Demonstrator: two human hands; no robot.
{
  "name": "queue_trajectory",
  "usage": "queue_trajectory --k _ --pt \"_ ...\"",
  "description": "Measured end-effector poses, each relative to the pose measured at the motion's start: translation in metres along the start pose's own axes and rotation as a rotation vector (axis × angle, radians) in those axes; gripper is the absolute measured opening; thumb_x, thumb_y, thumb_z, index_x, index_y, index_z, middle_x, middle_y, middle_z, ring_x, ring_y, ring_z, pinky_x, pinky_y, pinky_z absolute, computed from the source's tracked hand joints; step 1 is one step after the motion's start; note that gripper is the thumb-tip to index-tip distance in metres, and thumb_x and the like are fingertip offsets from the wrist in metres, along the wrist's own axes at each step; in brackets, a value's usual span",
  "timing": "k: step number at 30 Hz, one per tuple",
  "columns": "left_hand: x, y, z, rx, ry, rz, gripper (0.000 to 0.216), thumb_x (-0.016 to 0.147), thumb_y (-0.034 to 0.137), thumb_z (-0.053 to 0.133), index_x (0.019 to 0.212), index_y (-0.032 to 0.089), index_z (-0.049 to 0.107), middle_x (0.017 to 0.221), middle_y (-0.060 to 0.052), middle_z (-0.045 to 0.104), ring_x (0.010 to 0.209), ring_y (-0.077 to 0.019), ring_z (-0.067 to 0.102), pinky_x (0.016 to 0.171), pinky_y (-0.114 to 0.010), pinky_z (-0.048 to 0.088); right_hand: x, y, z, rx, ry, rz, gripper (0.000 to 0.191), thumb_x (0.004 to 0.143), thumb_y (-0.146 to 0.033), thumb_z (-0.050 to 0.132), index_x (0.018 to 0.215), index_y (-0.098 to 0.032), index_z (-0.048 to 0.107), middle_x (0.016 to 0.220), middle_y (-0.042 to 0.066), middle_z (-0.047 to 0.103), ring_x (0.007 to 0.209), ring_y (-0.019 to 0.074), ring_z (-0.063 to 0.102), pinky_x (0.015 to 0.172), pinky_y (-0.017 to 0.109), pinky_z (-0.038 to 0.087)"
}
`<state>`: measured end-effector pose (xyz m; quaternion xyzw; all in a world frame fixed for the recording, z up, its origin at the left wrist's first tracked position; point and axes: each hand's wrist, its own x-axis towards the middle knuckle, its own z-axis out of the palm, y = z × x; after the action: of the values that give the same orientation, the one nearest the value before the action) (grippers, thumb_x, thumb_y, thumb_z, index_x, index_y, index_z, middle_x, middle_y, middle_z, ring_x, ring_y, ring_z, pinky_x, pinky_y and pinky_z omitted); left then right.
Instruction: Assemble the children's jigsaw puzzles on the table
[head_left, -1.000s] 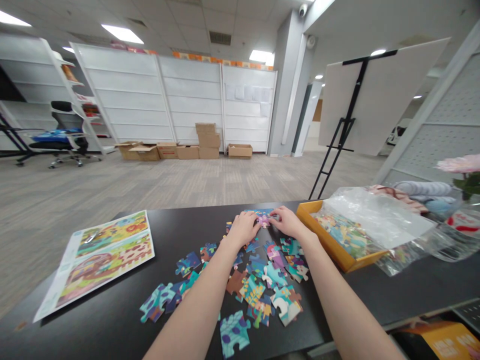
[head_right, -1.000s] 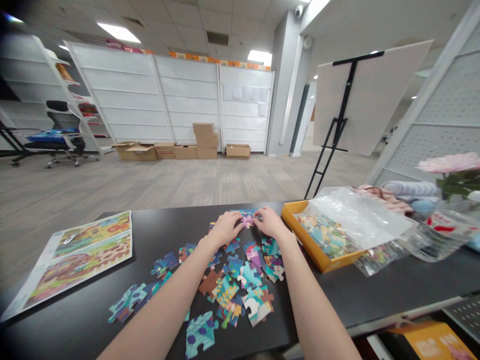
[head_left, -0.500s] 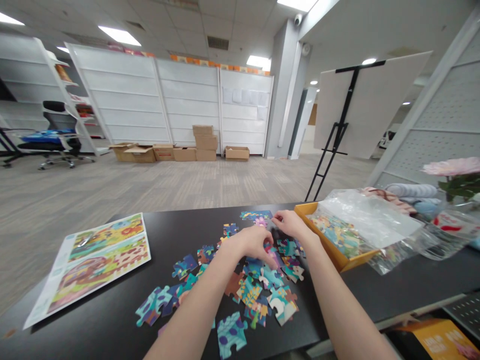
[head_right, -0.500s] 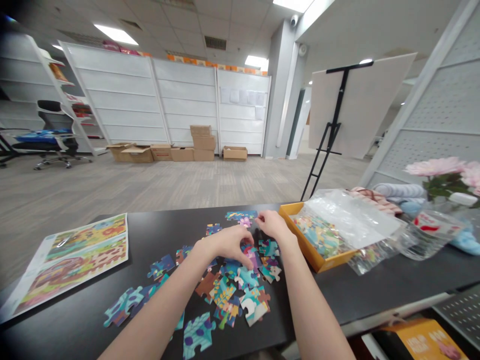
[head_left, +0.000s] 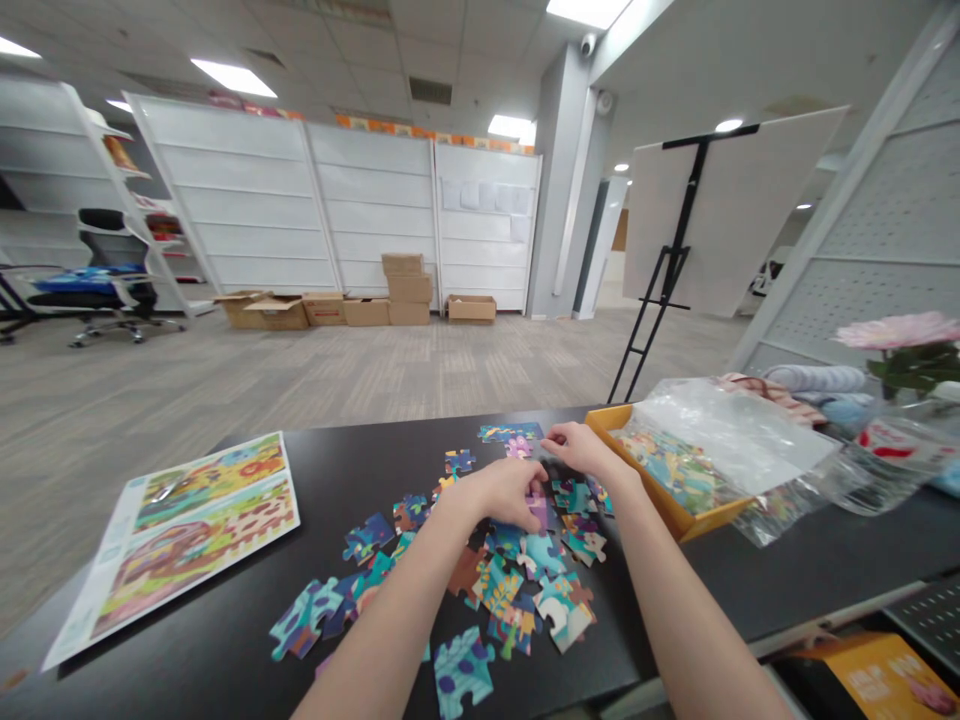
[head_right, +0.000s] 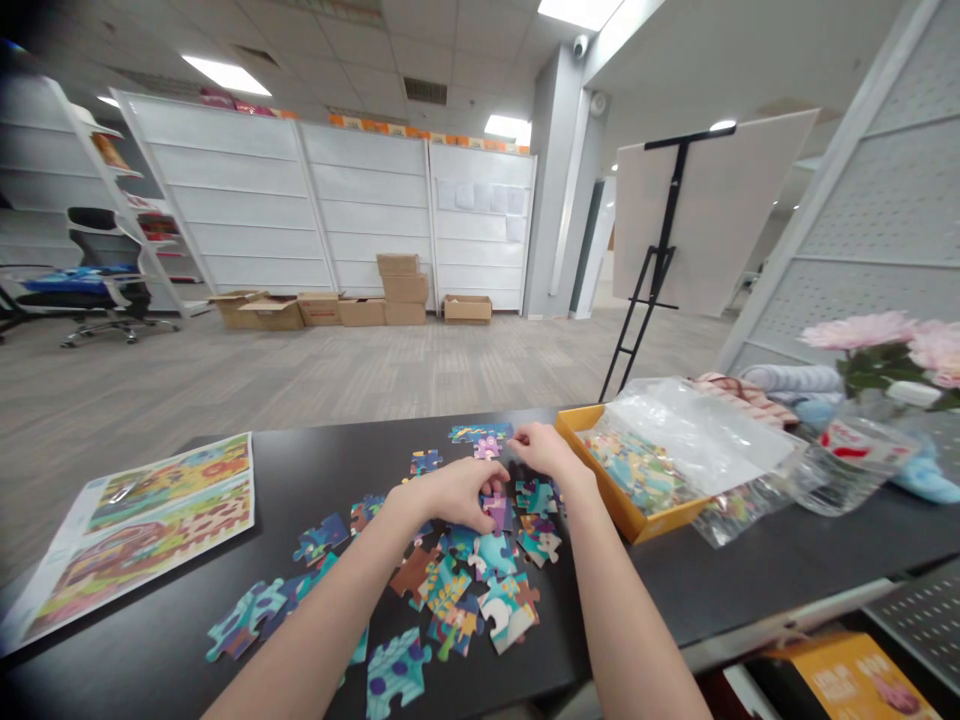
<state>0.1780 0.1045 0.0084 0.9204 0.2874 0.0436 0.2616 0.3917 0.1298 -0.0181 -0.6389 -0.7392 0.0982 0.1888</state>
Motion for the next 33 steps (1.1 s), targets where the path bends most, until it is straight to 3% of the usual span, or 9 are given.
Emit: queue_trajectory --k 6,11,17,21,26,29,33 --pt "-0.005 -0.006 -0.006 -0.123 0.03 0.008 0.07 0.064 0.033 0.08 0.129 0.018 0.057 0.107 -0.006 0.072 0.092 -0.0216 0.069 0.08 -0.028 0.053 -0.003 0.001 -0.003 0.038 -0.08 0.0 0.023 0.089 -0.033 0.061 0.089 -0.017 0.078 0.084 0.006 0.078 0.075 0.0186 0.07 0.066 0.024 0.047" --pt "-0.01 0.002 -0.013 -0.052 -0.105 -0.054 0.082 0.048 0.048 0.091 0.121 0.024 0.062 0.103 -0.003 0.071 0.088 -0.0238 0.068 0.071 -0.028 0.051 -0.004 0.001 -0.006 0.029 -0.079 0.015 0.021 0.088 -0.03 0.062 0.087 -0.016 0.078 0.085 0.008 0.078 0.078 0.0207 0.07 0.068 0.025 0.048" --pt "-0.009 0.005 -0.01 -0.031 -0.148 -0.063 0.07 0.054 0.037 0.088 0.117 0.021 0.063 0.096 -0.001 0.069 0.081 -0.021 0.066 0.065 -0.026 0.048 -0.004 0.0 -0.007 0.072 -0.077 0.036 0.018 0.086 -0.029 0.063 0.085 -0.017 0.077 0.083 0.007 0.077 0.078 0.0209 0.068 0.071 0.027 0.05" --pt "-0.007 -0.009 -0.007 -0.099 0.027 -0.009 0.069 0.059 0.03 0.083 0.122 0.019 0.057 0.099 -0.002 0.067 0.084 -0.0207 0.065 0.071 -0.028 0.05 -0.005 -0.006 -0.011 0.154 -0.113 0.033 0.023 0.089 -0.031 0.059 0.086 -0.015 0.075 0.081 0.007 0.077 0.074 0.0183 0.067 0.066 0.025 0.05" --pt "0.001 -0.029 0.002 -0.154 0.306 0.094 0.061 0.062 0.027 0.082 0.116 0.018 0.056 0.102 -0.004 0.066 0.093 -0.0221 0.064 0.084 -0.032 0.051 -0.013 -0.017 -0.021 0.433 -0.285 0.051 0.033 0.091 -0.045 0.059 0.095 -0.015 0.072 0.08 0.005 0.074 0.062 0.0126 0.062 0.051 0.02 0.043" --pt "0.006 -0.036 0.008 -0.145 0.403 0.087 0.059 0.063 0.024 0.081 0.117 0.019 0.056 0.106 -0.005 0.067 0.098 -0.0229 0.064 0.088 -0.034 0.051 -0.018 -0.018 -0.025 0.602 -0.379 0.096 0.043 0.083 -0.055 0.068 0.102 -0.017 0.07 0.073 0.002 0.07 0.062 0.0118 0.06 0.051 0.019 0.041" --pt "0.009 -0.039 0.013 -0.109 0.471 0.066 0.061 0.066 0.025 0.079 0.121 0.02 0.054 0.109 -0.006 0.067 0.104 -0.0245 0.063 0.092 -0.036 0.05 -0.019 -0.015 -0.024 0.695 -0.449 0.12 0.052 0.067 -0.049 0.084 0.104 -0.018 0.066 0.069 -0.002 0.067 0.06 0.011 0.058 0.051 0.019 0.041"
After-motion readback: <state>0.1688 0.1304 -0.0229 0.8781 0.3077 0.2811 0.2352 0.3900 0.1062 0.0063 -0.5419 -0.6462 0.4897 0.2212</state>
